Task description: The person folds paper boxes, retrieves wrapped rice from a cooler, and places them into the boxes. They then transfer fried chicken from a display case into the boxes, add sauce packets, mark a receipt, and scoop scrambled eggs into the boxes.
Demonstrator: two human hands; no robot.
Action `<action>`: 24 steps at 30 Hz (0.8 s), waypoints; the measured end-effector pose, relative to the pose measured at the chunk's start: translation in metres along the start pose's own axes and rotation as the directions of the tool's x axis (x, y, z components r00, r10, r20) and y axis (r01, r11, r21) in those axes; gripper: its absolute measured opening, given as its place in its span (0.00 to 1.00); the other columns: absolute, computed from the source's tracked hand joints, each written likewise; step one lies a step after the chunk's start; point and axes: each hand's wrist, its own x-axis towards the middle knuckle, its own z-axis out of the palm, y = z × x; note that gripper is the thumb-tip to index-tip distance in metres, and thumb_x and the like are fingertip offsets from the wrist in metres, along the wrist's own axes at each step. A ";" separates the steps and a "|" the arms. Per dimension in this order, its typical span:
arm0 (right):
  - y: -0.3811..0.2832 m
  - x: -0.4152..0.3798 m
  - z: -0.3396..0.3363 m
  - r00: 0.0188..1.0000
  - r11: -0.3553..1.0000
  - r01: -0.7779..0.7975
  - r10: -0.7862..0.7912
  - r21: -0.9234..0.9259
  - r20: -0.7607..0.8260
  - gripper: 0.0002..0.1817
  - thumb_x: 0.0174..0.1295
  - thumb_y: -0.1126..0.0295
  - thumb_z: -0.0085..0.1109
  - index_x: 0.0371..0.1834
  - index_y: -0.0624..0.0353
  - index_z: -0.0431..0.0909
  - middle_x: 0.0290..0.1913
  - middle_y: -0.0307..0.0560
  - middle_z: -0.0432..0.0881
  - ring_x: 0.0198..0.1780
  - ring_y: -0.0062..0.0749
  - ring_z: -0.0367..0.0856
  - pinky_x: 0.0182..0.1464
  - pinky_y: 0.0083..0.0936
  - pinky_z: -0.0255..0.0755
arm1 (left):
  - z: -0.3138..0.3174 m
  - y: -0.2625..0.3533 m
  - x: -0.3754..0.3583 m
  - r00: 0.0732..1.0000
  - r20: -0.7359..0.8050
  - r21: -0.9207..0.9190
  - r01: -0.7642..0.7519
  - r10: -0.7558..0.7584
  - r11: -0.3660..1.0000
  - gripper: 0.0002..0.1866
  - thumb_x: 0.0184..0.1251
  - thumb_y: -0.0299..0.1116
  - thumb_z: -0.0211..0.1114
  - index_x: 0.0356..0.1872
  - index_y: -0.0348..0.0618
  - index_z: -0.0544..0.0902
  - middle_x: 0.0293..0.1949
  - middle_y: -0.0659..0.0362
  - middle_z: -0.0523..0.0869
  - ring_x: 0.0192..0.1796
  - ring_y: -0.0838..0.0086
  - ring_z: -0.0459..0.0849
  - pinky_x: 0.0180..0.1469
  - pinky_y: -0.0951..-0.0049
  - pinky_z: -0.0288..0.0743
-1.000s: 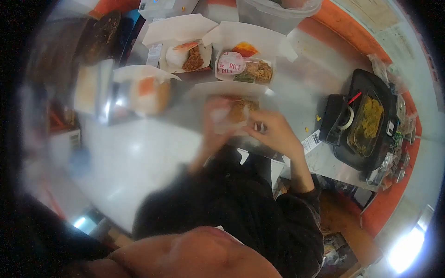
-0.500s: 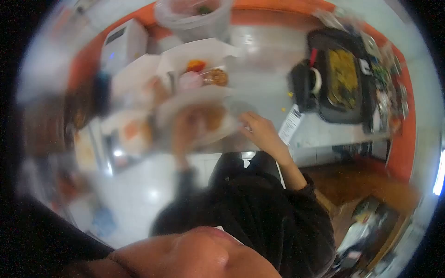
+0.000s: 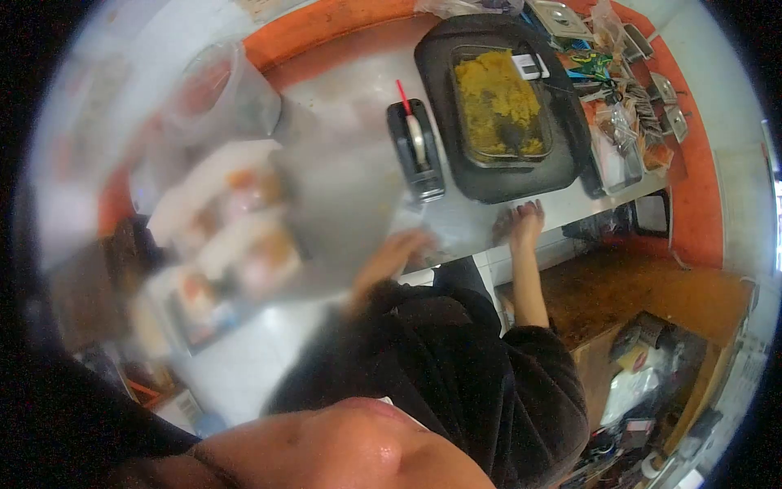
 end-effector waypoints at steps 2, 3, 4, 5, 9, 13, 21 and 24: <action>0.006 0.016 0.002 0.997 0.997 0.081 -0.081 -0.016 0.019 0.29 0.59 0.79 0.45 0.65 0.59 0.54 0.45 0.41 0.68 0.48 0.32 0.68 0.57 0.41 0.62 | 0.053 -0.013 0.040 0.984 0.093 -0.040 0.154 -0.150 0.987 0.21 0.69 0.39 0.52 0.58 0.39 0.68 0.47 0.55 0.78 0.42 0.71 0.80 0.43 0.73 0.74; 0.005 0.016 0.008 0.998 0.997 0.065 -0.066 0.032 0.024 0.29 0.59 0.79 0.45 0.65 0.60 0.53 0.46 0.42 0.68 0.48 0.32 0.68 0.57 0.40 0.63 | 0.080 -0.023 0.065 0.985 0.086 -0.052 0.155 -0.150 0.987 0.21 0.69 0.39 0.52 0.58 0.39 0.68 0.47 0.55 0.78 0.42 0.71 0.80 0.43 0.73 0.74; 0.002 0.018 0.012 0.999 0.995 0.045 -0.048 0.084 0.027 0.29 0.59 0.78 0.44 0.66 0.61 0.52 0.47 0.43 0.68 0.48 0.33 0.69 0.57 0.40 0.63 | 0.102 -0.035 0.089 0.992 -0.111 -0.230 0.027 -0.054 0.973 0.24 0.68 0.39 0.53 0.61 0.40 0.63 0.51 0.54 0.75 0.49 0.70 0.77 0.48 0.70 0.71; -0.003 0.024 0.008 0.999 0.997 0.029 -0.031 0.075 0.027 0.29 0.59 0.78 0.44 0.66 0.61 0.52 0.47 0.43 0.68 0.48 0.33 0.69 0.57 0.40 0.63 | 0.117 -0.043 0.103 0.948 -0.320 -0.372 -0.125 0.000 0.920 0.27 0.68 0.40 0.54 0.64 0.40 0.59 0.56 0.54 0.71 0.56 0.68 0.73 0.53 0.67 0.69; -0.033 0.046 0.003 0.961 0.967 -0.239 0.221 0.089 0.168 0.27 0.64 0.75 0.42 0.66 0.63 0.49 0.56 0.51 0.67 0.53 0.39 0.69 0.60 0.40 0.64 | 0.134 -0.029 0.147 0.871 -0.462 -0.690 -0.235 -0.168 0.684 0.27 0.66 0.36 0.54 0.64 0.40 0.58 0.58 0.54 0.68 0.63 0.66 0.66 0.62 0.60 0.61; -0.045 0.068 0.002 0.882 0.960 -0.268 0.278 -0.080 0.381 0.23 0.67 0.73 0.40 0.64 0.67 0.53 0.56 0.54 0.68 0.59 0.44 0.67 0.63 0.39 0.63 | 0.135 -0.008 0.173 0.836 -0.479 -0.814 -0.309 -0.267 0.492 0.17 0.66 0.33 0.52 0.54 0.42 0.65 0.49 0.55 0.71 0.56 0.65 0.70 0.61 0.57 0.59; -0.042 0.065 -0.013 0.866 0.977 -0.073 0.162 -0.202 0.474 0.19 0.66 0.69 0.47 0.58 0.63 0.61 0.41 0.48 0.75 0.40 0.33 0.76 0.45 0.31 0.73 | 0.165 0.008 0.182 0.725 -0.652 -0.730 -0.521 -0.222 0.442 0.17 0.71 0.48 0.47 0.44 0.43 0.63 0.44 0.58 0.71 0.47 0.68 0.75 0.51 0.63 0.72; -0.043 0.076 -0.011 0.906 0.948 0.213 -0.101 -0.235 0.412 0.13 0.65 0.73 0.47 0.51 0.65 0.66 0.34 0.47 0.76 0.33 0.31 0.76 0.37 0.27 0.74 | 0.172 0.042 0.147 0.753 -0.652 -0.705 -0.559 -0.090 0.436 0.21 0.70 0.51 0.47 0.46 0.42 0.65 0.40 0.55 0.73 0.42 0.67 0.77 0.45 0.69 0.78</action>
